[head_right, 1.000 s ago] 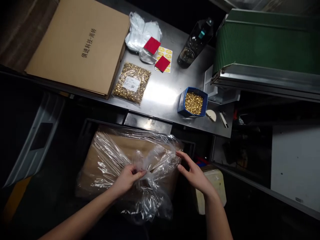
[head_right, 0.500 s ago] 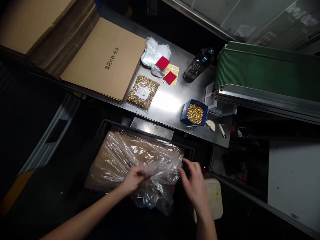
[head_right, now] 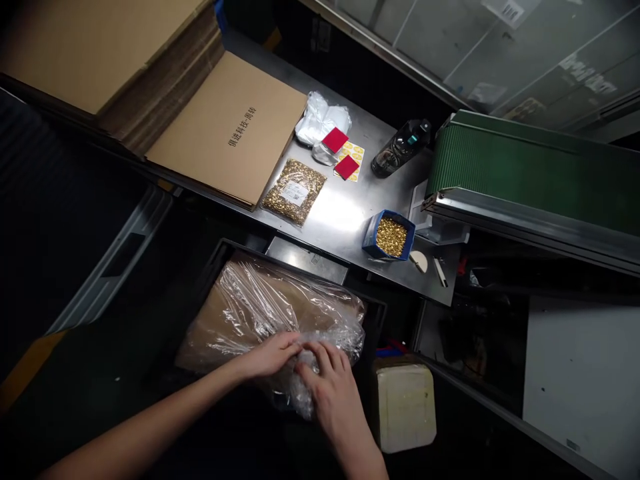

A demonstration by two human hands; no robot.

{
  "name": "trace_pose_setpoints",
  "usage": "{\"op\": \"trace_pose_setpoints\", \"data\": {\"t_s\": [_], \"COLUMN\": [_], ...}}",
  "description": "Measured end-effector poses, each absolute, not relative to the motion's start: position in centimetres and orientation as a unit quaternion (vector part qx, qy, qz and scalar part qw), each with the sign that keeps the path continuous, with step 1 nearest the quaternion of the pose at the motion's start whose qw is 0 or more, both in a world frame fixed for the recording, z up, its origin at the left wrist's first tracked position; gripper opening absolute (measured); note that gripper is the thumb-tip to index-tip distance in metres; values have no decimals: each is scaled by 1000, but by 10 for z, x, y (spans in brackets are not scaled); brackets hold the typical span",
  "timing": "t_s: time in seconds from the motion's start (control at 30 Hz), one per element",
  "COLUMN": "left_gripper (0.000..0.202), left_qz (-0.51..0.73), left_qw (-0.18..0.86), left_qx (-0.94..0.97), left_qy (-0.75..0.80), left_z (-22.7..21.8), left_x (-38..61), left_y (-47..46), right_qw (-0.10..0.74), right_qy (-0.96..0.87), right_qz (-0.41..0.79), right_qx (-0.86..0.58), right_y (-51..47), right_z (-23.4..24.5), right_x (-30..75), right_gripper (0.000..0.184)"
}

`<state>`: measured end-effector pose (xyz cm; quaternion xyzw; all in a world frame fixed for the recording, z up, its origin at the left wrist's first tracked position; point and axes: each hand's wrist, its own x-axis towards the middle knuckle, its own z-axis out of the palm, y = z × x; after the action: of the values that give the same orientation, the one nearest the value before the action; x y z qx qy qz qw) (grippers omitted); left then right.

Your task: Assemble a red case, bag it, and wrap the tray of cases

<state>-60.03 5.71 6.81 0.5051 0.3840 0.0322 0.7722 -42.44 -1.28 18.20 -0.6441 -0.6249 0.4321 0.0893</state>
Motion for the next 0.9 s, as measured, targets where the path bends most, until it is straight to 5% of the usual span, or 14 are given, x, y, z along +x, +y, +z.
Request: {"op": "trace_pose_setpoints", "data": {"t_s": [0.2, 0.27, 0.43, 0.57, 0.73, 0.9], "left_gripper": [13, 5, 36, 41, 20, 27], "left_qz": [-3, 4, 68, 100, 104, 92], "left_qw": [707, 664, 573, 539, 515, 536], "left_qx": [590, 606, 629, 664, 717, 715], "left_qy": [389, 438, 521, 508, 458, 440], "left_z": [94, 100, 104, 102, 105, 97], "left_x": [-613, -614, -611, -615, -616, -612], "left_y": [63, 55, 35, 28, 28, 37], "right_qw": [62, 80, 99, 85, 85, 114], "right_qy": [-605, -571, -547, -551, -485, -389], "right_qz": [437, 427, 419, 462, 543, 636], "right_qx": [-663, -696, -718, -690, -681, -656], "right_y": [34, 35, 22, 9, 1, 3], "right_z": [141, 128, 121, 129, 129, 107], "right_x": [-437, -440, -448, -450, -429, -416], "right_gripper": [18, 26, 25, 26, 49, 61]}}
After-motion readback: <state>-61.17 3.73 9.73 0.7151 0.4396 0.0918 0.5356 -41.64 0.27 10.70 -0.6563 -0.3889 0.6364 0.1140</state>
